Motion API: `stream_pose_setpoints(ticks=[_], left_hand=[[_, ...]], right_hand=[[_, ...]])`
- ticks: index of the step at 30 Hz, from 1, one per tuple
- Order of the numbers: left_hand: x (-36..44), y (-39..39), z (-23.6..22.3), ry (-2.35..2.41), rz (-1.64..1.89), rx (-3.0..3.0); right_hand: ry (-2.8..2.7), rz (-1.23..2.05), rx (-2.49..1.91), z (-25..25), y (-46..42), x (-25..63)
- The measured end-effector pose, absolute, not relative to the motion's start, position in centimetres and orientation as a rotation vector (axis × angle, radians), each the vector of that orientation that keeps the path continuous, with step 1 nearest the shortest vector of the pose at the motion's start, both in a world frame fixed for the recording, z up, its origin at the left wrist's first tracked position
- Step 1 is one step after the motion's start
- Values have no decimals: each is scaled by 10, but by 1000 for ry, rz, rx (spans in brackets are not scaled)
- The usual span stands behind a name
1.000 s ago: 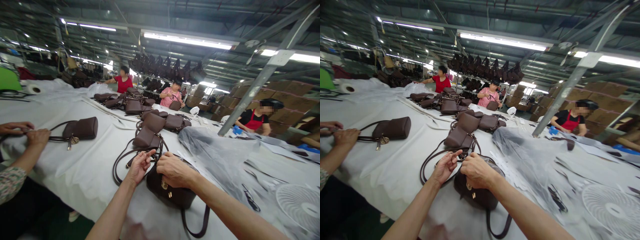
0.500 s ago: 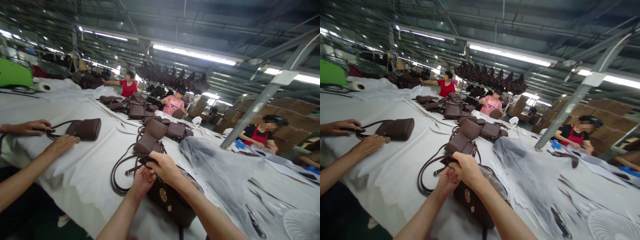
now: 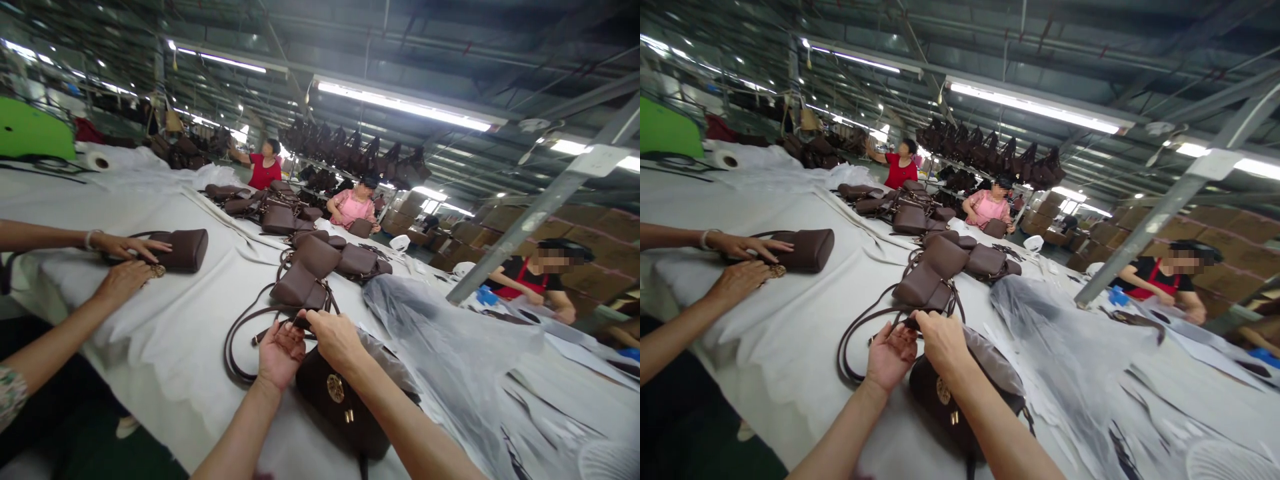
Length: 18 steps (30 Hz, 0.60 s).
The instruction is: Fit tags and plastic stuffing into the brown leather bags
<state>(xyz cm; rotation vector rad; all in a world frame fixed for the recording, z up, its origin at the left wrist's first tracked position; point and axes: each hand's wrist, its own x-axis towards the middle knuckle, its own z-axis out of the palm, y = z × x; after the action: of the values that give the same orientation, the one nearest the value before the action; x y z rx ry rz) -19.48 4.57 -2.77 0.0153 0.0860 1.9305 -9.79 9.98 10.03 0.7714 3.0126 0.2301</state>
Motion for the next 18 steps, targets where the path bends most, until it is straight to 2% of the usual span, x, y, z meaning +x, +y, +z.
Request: stream_pose_setpoints(ticks=[3,7,16,18], left_hand=[[-201,41,-28,135,1959,33],[-209,31,-19,436,1946,281],[-219,11,8,1501,1908,1205],[-218,12,8,1778,1795,1304]], right_hand=[[2918,302,810,99,95,-102],[2881,332,746,98,92,-108],[3064,111,646,84,118,-98],[3094,46,581,81,124,-92]])
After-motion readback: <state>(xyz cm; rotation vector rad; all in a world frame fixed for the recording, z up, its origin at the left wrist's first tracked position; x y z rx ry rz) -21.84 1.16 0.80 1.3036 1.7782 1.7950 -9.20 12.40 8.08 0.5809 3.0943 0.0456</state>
